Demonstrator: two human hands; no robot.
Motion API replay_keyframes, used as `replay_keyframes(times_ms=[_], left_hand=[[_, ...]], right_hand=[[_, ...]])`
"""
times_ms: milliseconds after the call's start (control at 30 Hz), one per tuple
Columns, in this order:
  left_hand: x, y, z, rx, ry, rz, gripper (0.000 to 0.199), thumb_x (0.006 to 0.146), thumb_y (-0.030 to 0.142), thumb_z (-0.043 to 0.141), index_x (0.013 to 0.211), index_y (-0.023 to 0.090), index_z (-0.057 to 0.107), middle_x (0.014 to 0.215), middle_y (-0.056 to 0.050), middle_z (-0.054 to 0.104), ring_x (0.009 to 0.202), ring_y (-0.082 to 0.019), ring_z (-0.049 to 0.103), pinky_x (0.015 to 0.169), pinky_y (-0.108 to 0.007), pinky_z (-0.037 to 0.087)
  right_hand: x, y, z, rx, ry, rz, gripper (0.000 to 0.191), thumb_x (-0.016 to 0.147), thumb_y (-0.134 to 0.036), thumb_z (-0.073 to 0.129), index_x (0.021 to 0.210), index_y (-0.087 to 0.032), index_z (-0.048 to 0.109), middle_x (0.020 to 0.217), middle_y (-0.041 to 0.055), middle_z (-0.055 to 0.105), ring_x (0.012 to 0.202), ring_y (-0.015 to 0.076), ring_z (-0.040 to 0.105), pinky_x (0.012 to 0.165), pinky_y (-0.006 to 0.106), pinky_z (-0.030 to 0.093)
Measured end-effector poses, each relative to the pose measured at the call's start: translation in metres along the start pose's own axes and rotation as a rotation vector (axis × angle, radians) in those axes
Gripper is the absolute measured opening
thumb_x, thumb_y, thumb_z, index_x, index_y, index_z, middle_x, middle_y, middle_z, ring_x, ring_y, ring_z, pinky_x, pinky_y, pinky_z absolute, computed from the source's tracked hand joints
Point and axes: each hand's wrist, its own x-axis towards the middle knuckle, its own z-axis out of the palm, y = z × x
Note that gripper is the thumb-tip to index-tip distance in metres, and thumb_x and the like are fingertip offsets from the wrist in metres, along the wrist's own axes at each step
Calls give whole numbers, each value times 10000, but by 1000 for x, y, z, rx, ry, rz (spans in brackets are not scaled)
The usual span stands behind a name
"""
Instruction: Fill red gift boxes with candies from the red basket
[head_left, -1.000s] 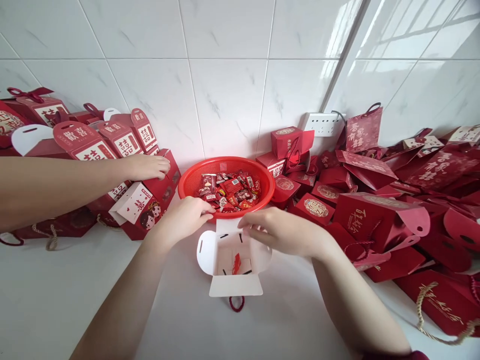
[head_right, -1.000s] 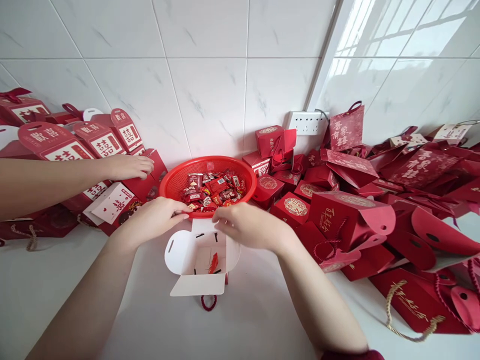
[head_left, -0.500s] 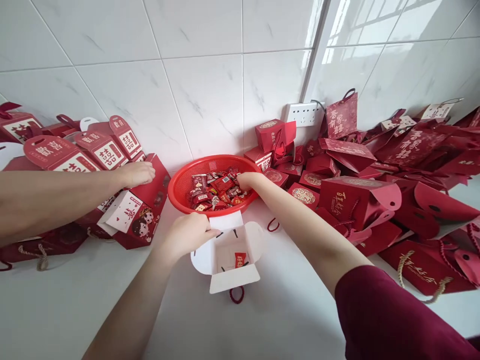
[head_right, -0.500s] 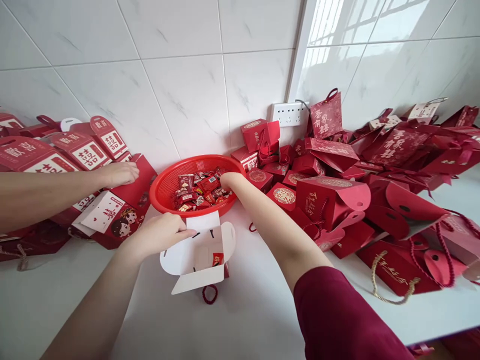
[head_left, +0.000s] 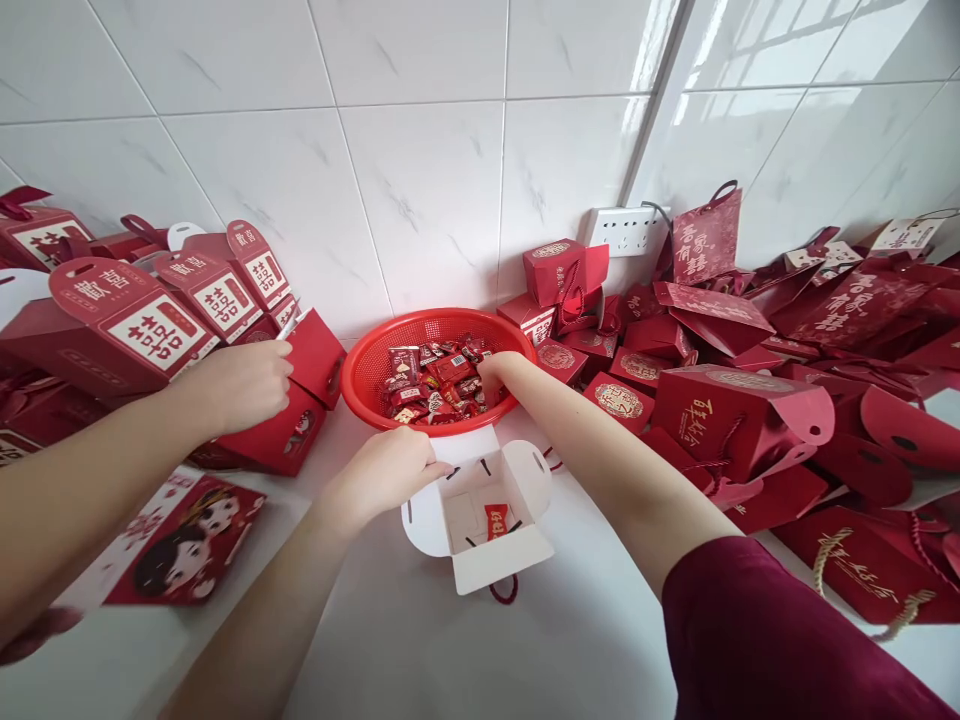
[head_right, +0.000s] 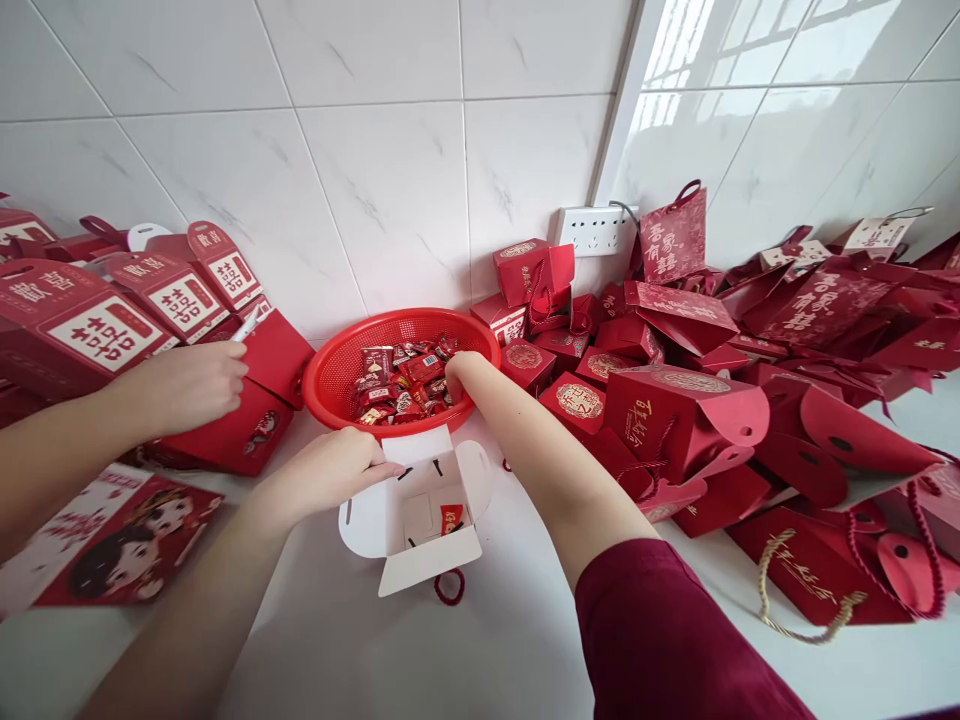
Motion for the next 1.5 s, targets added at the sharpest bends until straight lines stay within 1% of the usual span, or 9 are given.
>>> replay_keyframes(times_ms=[267,500,633,800,1000,1167,1267,1367,1500], left_hand=[[4,-3,6,-48,-7,-43,464,866,445,452,518,189,284,489,6,313,444,-118,234,476,-312,158],[6,-6,11,-95,15,-27,435,844,409,472,559,195,224,544,20,227,479,-114,168,506,-323,128],[6,-5,9,-83,-1,-48,453,850,443,460,550,195,231,530,17,241,470,-116,193,509,-321,139],[5,-1,7,-39,3,-45,455,856,461,448,550,195,243,519,6,284,469,-122,238,509,-315,158],[4,2,9,-73,33,-17,354,837,391,471,571,194,346,555,-14,444,504,-139,380,506,-298,206],[8,3,10,-62,-8,-38,395,850,422,483,543,188,398,525,-20,450,468,-129,368,481,-299,201],[5,1,9,-74,-22,-21,423,863,425,473,529,185,371,509,-5,402,446,-114,303,465,-303,180],[-3,-2,5,-72,5,24,421,857,421,494,531,184,370,504,8,379,442,-109,286,466,-308,165],[-9,-11,-8,-67,185,33,315,857,458,525,666,216,589,664,3,594,565,-147,518,506,-284,296]], right_hand=[[-20,5,10,127,301,-26,338,946,-348,608,1220,-150,591,1224,104,601,1038,222,622,873,419,542],[-74,10,37,400,716,-159,286,909,-233,567,1187,-168,569,1089,66,670,981,180,624,866,277,485],[-110,14,50,595,865,-289,397,918,-331,535,1282,-183,481,1134,49,653,929,151,617,823,260,495],[-157,16,58,942,847,-715,449,845,-253,626,1273,-186,505,1264,88,582,1055,184,592,886,315,507],[-200,24,67,981,582,-1029,395,864,-169,615,1249,-188,531,1207,88,595,1112,192,583,915,314,506],[-209,17,73,684,351,-926,345,875,-217,630,1215,-190,580,1141,63,656,1039,191,619,875,313,507],[-207,9,74,501,466,-667,307,870,-210,613,1176,-202,619,1176,67,658,1026,205,627,843,311,502],[-203,8,74,525,599,-572,246,910,-216,537,1137,-205,632,1147,52,680,986,182,652,801,285,509],[-192,14,68,537,745,-515,198,915,-211,524,1061,-204,658,1099,32,708,999,164,653,866,276,494]])
